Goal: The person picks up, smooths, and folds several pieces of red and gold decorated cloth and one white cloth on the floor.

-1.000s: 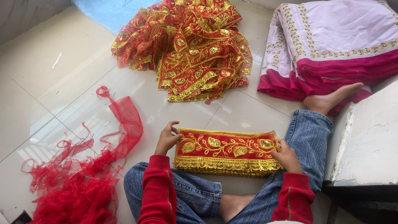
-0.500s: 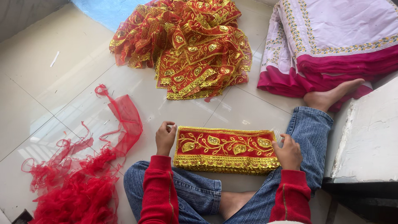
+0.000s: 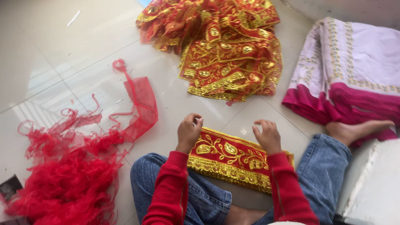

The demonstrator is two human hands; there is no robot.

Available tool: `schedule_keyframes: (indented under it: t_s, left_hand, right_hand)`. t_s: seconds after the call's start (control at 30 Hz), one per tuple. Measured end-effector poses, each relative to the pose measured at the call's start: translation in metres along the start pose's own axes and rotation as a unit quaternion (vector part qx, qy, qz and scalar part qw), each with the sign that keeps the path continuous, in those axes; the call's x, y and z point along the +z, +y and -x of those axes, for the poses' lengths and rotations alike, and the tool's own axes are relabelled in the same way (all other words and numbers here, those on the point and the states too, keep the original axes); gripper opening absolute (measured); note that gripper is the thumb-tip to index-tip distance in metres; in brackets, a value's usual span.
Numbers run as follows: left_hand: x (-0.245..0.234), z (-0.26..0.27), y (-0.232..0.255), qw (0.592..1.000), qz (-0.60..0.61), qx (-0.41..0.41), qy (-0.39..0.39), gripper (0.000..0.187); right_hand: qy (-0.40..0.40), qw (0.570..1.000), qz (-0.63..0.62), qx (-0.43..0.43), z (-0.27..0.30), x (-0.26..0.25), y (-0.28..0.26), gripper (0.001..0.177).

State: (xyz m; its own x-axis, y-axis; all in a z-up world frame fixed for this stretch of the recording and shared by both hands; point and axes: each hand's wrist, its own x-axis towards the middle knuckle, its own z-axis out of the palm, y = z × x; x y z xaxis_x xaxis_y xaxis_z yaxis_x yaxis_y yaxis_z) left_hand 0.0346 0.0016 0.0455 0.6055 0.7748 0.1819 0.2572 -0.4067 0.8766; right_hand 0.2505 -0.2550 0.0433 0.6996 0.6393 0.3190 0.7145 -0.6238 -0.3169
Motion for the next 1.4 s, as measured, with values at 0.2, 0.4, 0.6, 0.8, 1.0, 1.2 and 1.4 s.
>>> schedule_keyframes:
  t_s: [0.2,0.4,0.6,0.8,1.0,1.2,1.4]
  left_hand:
    - [-0.001,-0.026,-0.003,0.997,0.036,-0.060,0.020,0.017]
    - [0.009,-0.028,-0.009,0.986,0.127,-0.097,0.041,0.017]
    - [0.002,-0.027,0.002,0.956,0.235,-0.175,0.022,0.019]
    - [0.010,-0.024,-0.001,0.940,0.301,-0.160,0.024,0.021]
    - [0.021,-0.030,-0.023,0.921,0.342,-0.185,0.019,0.020]
    - [0.008,-0.041,-0.016,0.854,0.487,-0.186,0.002,0.044]
    - [-0.009,-0.022,-0.001,0.750,0.641,0.067,-0.146,0.060]
  right_hand:
    - [-0.085,0.983,0.107,-0.120,-0.154,0.095,-0.025,0.019]
    - [0.045,0.958,0.093,-0.267,-0.207,0.179,-0.101,0.046]
    - [-0.067,0.977,0.109,-0.173,-0.179,0.207,-0.128,0.024]
    - [-0.013,0.991,0.057,-0.118,-0.169,0.226,-0.109,0.016]
    - [-0.023,0.986,-0.156,-0.051,-0.164,0.185,-0.126,0.011]
    - [0.026,0.933,-0.344,-0.101,-0.095,0.041,-0.204,0.014]
    - [-0.091,0.911,-0.297,-0.270,-0.012,-0.068,-0.224,0.019]
